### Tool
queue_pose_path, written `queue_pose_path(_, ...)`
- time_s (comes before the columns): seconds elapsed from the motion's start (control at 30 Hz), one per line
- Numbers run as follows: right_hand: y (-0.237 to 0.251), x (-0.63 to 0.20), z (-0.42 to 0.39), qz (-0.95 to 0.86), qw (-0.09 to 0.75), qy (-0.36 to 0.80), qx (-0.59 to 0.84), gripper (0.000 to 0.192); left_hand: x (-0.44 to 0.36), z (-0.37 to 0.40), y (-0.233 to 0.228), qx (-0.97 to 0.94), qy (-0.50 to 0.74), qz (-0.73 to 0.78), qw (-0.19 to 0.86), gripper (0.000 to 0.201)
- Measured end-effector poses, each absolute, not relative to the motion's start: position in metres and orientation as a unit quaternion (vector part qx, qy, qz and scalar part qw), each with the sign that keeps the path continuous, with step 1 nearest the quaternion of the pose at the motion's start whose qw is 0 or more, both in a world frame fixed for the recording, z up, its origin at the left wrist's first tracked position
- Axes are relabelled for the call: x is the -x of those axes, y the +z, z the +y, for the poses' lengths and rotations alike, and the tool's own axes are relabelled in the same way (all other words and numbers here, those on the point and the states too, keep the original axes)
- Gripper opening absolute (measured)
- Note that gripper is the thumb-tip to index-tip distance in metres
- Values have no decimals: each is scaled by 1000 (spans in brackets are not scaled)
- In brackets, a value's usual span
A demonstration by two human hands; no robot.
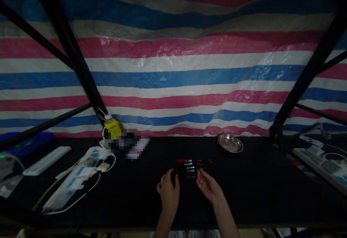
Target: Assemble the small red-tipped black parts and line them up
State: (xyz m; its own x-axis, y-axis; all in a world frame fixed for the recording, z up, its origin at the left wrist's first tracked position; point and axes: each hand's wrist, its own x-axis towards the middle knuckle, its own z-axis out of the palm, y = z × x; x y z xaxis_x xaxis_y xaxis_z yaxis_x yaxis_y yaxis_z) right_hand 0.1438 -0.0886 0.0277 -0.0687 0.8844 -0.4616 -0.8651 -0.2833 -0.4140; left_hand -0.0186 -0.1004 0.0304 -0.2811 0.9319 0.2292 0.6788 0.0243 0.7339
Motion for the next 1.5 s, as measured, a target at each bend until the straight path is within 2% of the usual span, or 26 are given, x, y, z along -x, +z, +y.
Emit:
queue_pose_path(0.13, 27, -143, -87, 30, 580, 752, 312, 9, 18, -95, 21, -586, 377, 692, 191, 31)
queue_pose_path(0.53, 26, -145, -82, 16, 569, 761, 310, 7, 13, -84, 12, -590, 383, 677, 215, 30)
queue_pose_path(0.7, 23, -142, -82, 1, 558, 769, 310, 5, 14, -82, 9, -580, 411, 666, 226, 28)
queue_pose_path(0.8, 23, -141, -83, -7, 562, 766, 312, 5, 15, -82, 10, -552, 472, 634, 266, 25)
queue_pose_path(1.0, 32, -138, -90, -22, 561, 775, 292, 7, 14, -86, 26, -445, 607, 558, 351, 38)
queue_pose_path(1.17, 40, -139, -91, -11, 570, 768, 293, 12, 16, -87, 48, -407, 643, 521, 386, 36)
queue_pose_path(1.5, 61, -133, -90, -55, 656, 668, 347, 25, 14, -103, 82, -360, 659, 484, 449, 33)
